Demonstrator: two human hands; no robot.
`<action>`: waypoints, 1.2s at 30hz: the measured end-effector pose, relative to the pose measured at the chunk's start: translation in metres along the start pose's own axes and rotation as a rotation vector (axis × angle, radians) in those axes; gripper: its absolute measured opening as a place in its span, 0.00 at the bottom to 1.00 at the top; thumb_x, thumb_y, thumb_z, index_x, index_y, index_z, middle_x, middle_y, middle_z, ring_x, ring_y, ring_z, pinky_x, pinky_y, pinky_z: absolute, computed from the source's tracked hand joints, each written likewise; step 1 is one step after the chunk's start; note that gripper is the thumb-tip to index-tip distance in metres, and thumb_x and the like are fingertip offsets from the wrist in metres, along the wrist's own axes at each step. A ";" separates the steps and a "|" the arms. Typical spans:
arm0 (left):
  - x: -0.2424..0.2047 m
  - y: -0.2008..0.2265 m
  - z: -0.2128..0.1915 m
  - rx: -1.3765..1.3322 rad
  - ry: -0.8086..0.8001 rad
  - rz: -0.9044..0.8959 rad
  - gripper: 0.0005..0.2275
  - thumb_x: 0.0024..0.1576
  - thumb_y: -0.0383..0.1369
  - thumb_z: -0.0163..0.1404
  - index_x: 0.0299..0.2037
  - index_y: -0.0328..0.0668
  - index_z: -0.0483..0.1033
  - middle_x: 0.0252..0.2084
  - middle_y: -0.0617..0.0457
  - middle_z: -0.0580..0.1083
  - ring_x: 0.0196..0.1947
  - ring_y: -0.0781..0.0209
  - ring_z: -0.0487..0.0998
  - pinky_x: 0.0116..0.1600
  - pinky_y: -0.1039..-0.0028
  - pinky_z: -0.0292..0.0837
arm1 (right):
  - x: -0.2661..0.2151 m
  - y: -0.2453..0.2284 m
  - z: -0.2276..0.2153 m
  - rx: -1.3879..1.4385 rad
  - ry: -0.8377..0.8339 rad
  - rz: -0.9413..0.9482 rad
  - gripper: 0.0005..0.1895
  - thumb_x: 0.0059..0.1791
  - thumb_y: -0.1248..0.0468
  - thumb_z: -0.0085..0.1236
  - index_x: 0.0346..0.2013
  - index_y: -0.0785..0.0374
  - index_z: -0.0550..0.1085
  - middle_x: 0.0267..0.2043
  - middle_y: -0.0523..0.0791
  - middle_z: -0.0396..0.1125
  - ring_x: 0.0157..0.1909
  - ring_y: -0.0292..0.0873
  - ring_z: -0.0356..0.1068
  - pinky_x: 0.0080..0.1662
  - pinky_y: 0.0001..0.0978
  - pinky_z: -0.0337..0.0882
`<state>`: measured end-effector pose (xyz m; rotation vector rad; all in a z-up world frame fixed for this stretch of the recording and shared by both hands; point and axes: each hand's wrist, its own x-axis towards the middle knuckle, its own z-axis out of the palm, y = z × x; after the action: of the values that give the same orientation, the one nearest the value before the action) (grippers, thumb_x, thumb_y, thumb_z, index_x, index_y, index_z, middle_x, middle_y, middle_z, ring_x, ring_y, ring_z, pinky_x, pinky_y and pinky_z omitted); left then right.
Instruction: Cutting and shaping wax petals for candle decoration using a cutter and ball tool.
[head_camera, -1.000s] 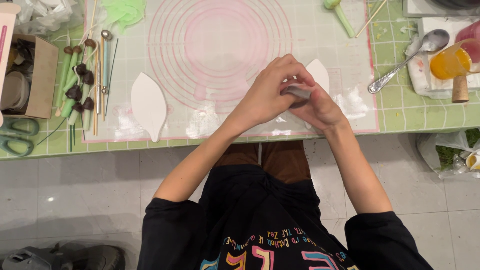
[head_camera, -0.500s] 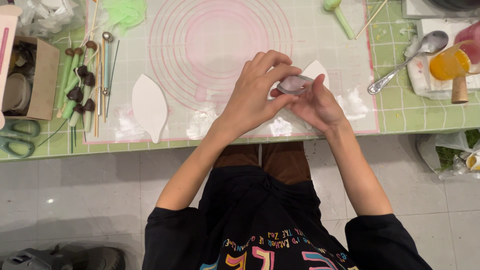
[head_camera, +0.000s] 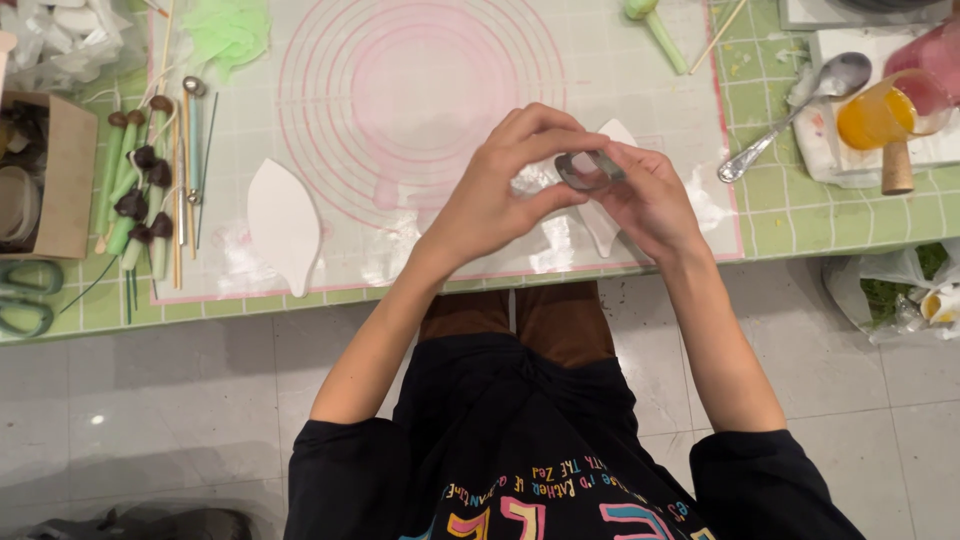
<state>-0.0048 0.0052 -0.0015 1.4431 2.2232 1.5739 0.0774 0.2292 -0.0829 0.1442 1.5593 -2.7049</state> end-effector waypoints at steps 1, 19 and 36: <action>0.002 -0.003 -0.001 -0.136 -0.009 0.017 0.21 0.53 0.28 0.65 0.57 0.49 0.78 0.54 0.55 0.73 0.58 0.57 0.72 0.64 0.66 0.68 | -0.001 0.000 -0.005 0.055 0.025 -0.012 0.17 0.61 0.61 0.46 0.55 0.74 0.74 0.52 0.52 0.73 0.57 0.47 0.74 0.65 0.48 0.72; 0.083 -0.101 0.087 0.451 0.161 -0.057 0.21 0.43 0.41 0.69 0.42 0.38 0.81 0.37 0.51 0.74 0.42 0.52 0.71 0.48 0.62 0.59 | -0.039 -0.057 -0.057 -0.435 0.122 -0.093 0.23 0.64 0.53 0.38 0.43 0.68 0.75 0.39 0.50 0.75 0.44 0.44 0.76 0.55 0.37 0.74; 0.039 -0.037 0.060 -0.107 -0.092 -0.386 0.07 0.54 0.36 0.59 0.37 0.43 0.85 0.33 0.55 0.81 0.25 0.60 0.71 0.33 0.70 0.70 | 0.001 -0.083 -0.024 -0.886 -0.060 0.191 0.37 0.61 0.43 0.26 0.36 0.67 0.78 0.24 0.45 0.72 0.29 0.39 0.72 0.55 0.31 0.69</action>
<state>-0.0195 0.0736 -0.0411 0.9634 2.1625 1.4402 0.0731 0.2917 -0.0234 0.1722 2.3775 -1.6493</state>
